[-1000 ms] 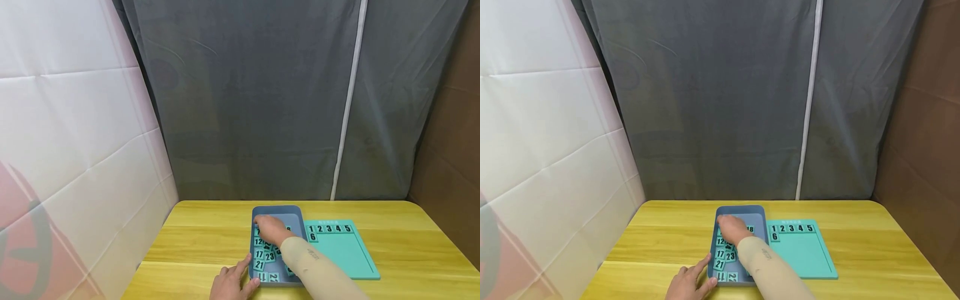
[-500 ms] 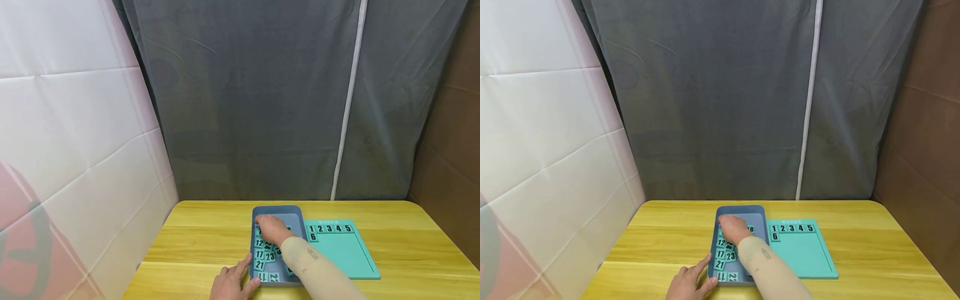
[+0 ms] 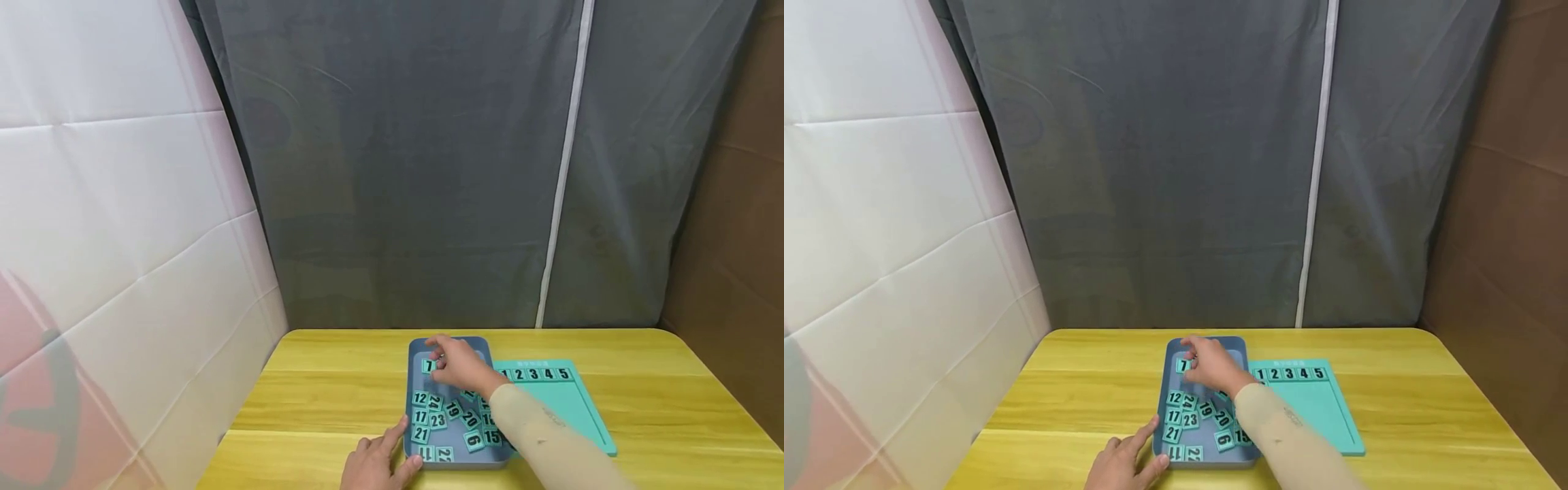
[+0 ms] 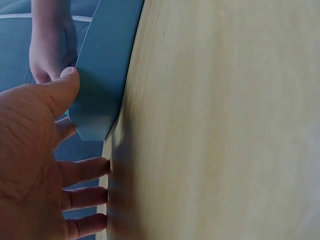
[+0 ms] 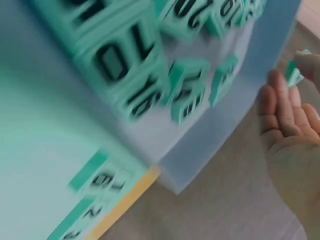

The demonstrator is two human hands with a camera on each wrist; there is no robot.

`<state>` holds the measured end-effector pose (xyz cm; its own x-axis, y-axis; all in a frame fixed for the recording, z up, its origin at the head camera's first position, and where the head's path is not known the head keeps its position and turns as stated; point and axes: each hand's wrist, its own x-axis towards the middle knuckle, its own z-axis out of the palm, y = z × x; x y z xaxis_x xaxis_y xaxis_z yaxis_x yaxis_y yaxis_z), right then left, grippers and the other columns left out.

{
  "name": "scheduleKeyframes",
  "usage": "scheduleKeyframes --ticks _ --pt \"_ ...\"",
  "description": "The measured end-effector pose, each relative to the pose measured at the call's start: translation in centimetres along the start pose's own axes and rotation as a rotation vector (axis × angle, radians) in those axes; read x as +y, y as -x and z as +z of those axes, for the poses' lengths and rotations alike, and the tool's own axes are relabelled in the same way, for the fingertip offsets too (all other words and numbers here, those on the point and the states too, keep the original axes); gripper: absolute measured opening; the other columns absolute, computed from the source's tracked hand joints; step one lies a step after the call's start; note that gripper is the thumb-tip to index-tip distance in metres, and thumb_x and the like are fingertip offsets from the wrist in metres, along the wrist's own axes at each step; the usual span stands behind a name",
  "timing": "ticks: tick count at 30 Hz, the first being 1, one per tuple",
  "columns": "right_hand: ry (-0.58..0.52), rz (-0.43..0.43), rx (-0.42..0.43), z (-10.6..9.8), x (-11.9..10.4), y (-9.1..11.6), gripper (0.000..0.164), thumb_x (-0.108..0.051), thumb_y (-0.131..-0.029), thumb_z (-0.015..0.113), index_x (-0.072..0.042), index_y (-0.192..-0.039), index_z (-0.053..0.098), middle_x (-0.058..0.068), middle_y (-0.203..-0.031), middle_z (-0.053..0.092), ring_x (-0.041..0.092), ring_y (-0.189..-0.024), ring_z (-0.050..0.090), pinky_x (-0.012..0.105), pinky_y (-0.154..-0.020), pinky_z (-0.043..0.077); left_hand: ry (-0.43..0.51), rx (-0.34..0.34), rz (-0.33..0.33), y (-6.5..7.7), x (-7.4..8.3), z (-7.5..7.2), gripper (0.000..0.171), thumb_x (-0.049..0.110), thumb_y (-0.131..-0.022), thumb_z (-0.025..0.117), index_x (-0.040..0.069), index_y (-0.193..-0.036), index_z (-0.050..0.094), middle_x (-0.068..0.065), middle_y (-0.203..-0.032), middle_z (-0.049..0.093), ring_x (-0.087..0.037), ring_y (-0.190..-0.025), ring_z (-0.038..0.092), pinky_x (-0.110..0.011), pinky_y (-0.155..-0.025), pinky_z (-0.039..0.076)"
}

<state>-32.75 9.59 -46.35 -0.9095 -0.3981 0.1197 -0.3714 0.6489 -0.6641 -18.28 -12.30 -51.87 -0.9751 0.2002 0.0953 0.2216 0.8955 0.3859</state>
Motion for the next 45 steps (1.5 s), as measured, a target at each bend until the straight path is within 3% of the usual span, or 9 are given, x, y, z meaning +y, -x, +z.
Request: scheduleKeyframes --ticks 6,10,14,17,23,35,45 --pt "-0.108 0.048 0.08 -4.1 2.6 2.7 0.057 -0.015 -0.084 0.077 -0.016 -0.136 0.053 -0.003 -0.112 0.066 0.009 -0.092 0.063 0.027 -0.082 0.058 0.013 -0.001 -0.03 0.2 -0.1 -0.1 0.069 0.07 -0.089 0.053 0.034 -0.147 0.046 -0.006 -0.126 0.07 -0.025 -0.092 0.06 -0.044 -0.076 0.05" --pt "-0.069 0.107 0.134 -6.9 6.1 5.4 0.06 -0.014 -0.084 0.079 -0.011 -0.137 0.051 0.0 -0.112 0.067 0.012 -0.093 0.063 0.028 -0.082 0.059 0.025 -0.004 -0.036 0.3 -0.1 -0.1 0.07 0.07 -0.089 0.054 0.033 -0.148 0.046 -0.007 -0.127 0.069 -0.025 -0.093 0.06 -0.046 -0.078 0.05" --pt "-0.022 0.187 0.146 -8.2 9.4 7.8 0.061 -0.011 -0.082 0.08 -0.008 -0.136 0.051 0.002 -0.11 0.068 0.012 -0.09 0.062 0.025 -0.08 0.058 0.026 0.004 -0.028 0.4 -0.3 -0.3 0.07 0.069 -0.089 0.053 0.031 -0.147 0.047 -0.007 -0.126 0.07 -0.028 -0.094 0.062 -0.046 -0.078 0.051" --pt "0.001 0.205 0.121 -8.1 11.0 8.9 0.062 -0.01 -0.081 0.081 -0.007 -0.136 0.051 0.001 -0.109 0.068 0.011 -0.086 0.061 0.021 -0.078 0.057 0.022 0.008 -0.029 0.5 -0.5 -0.4 0.07 0.07 -0.089 0.052 0.032 -0.148 0.047 -0.007 -0.127 0.069 -0.028 -0.095 0.062 -0.047 -0.078 0.051" --pt "0.053 0.161 0.088 -7.2 12.2 9.3 0.059 -0.007 -0.08 0.081 -0.007 -0.133 0.055 -0.003 -0.104 0.069 0.008 -0.079 0.058 0.02 -0.071 0.053 0.026 -0.006 -0.045 0.5 -0.5 -0.4 0.071 0.071 -0.088 0.052 0.034 -0.148 0.046 -0.006 -0.127 0.069 -0.026 -0.094 0.061 -0.046 -0.08 0.05" --pt "0.154 0.127 0.139 -5.9 11.8 9.3 0.057 -0.003 -0.082 0.077 -0.006 -0.133 0.054 0.005 -0.114 0.069 0.006 -0.081 0.06 0.025 -0.072 0.055 0.011 0.015 -0.034 0.5 -0.5 0.0 0.069 0.07 -0.088 0.054 0.035 -0.147 0.046 -0.006 -0.125 0.07 -0.026 -0.094 0.061 -0.045 -0.079 0.05" --pt "0.155 0.139 0.154 -5.5 11.9 9.4 0.056 -0.004 -0.082 0.077 -0.005 -0.133 0.054 0.006 -0.115 0.069 0.009 -0.083 0.059 0.026 -0.073 0.055 0.02 0.005 -0.052 0.6 -0.4 -0.2 0.069 0.07 -0.087 0.055 0.036 -0.147 0.046 -0.006 -0.126 0.07 -0.026 -0.096 0.061 -0.046 -0.08 0.05"
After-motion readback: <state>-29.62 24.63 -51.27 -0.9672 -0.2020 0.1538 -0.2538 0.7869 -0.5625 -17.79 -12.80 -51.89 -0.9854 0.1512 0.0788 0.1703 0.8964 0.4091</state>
